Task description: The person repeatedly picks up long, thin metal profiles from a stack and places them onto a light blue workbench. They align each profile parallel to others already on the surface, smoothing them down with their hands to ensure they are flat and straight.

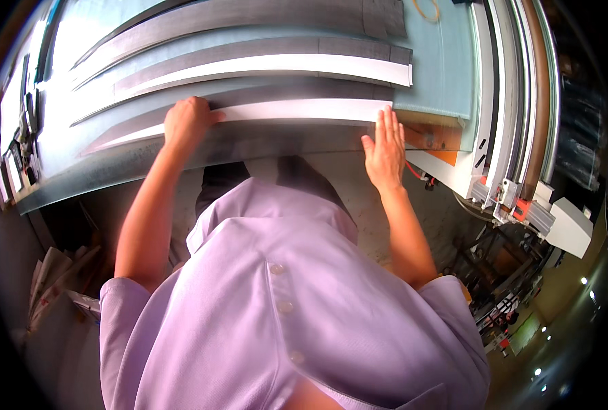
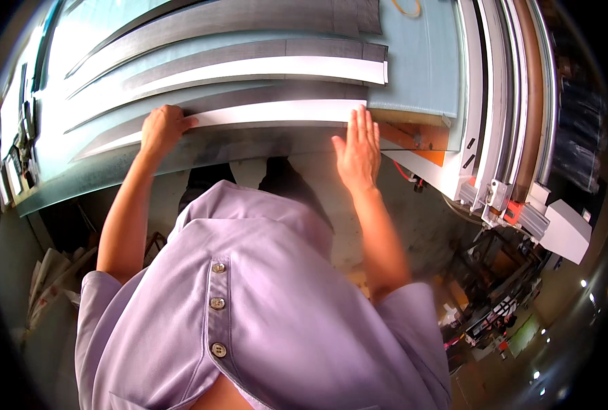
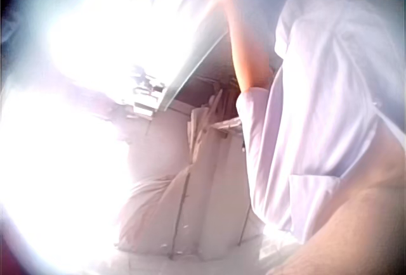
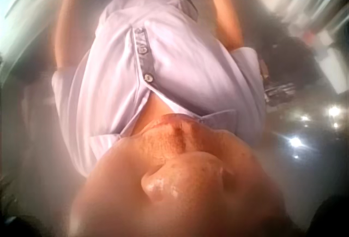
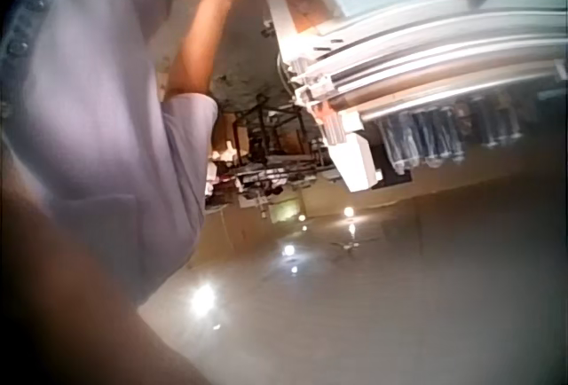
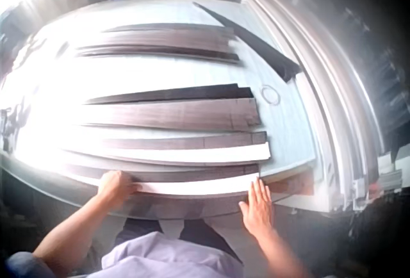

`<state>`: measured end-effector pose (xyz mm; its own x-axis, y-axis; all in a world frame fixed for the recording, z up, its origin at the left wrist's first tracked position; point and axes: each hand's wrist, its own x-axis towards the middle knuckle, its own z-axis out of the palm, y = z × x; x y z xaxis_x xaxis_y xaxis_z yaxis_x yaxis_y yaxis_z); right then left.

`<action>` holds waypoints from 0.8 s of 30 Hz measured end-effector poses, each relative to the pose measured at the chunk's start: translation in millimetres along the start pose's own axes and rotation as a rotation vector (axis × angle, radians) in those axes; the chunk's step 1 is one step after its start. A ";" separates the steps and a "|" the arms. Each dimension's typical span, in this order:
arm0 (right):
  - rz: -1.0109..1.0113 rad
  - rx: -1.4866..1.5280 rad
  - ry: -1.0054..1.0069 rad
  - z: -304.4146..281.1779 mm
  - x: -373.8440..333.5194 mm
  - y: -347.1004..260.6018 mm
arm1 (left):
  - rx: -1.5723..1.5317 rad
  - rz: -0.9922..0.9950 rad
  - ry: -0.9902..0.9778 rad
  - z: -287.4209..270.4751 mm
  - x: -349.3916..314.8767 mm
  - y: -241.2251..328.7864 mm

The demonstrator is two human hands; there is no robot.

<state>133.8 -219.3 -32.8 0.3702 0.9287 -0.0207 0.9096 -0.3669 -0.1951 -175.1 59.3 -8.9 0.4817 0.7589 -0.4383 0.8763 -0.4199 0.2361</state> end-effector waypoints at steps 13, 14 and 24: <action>0.279 0.540 -0.124 11.9 59.1 -55.7 | 0.037 -0.160 -0.038 -31.1 -26.0 -9.9; 0.291 0.523 -0.118 12.1 59.0 -56.2 | -0.018 -0.167 -0.044 -32.0 -27.6 -36.9; 0.306 0.496 -0.140 10.5 63.9 -57.9 | -0.225 -0.224 -0.039 -61.6 -47.2 -187.2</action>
<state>102.9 -138.2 -33.2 0.5423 0.7954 -0.2704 0.5566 -0.5813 -0.5936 -361.6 132.7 21.1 0.2794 0.7987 -0.5329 0.9418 -0.1201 0.3139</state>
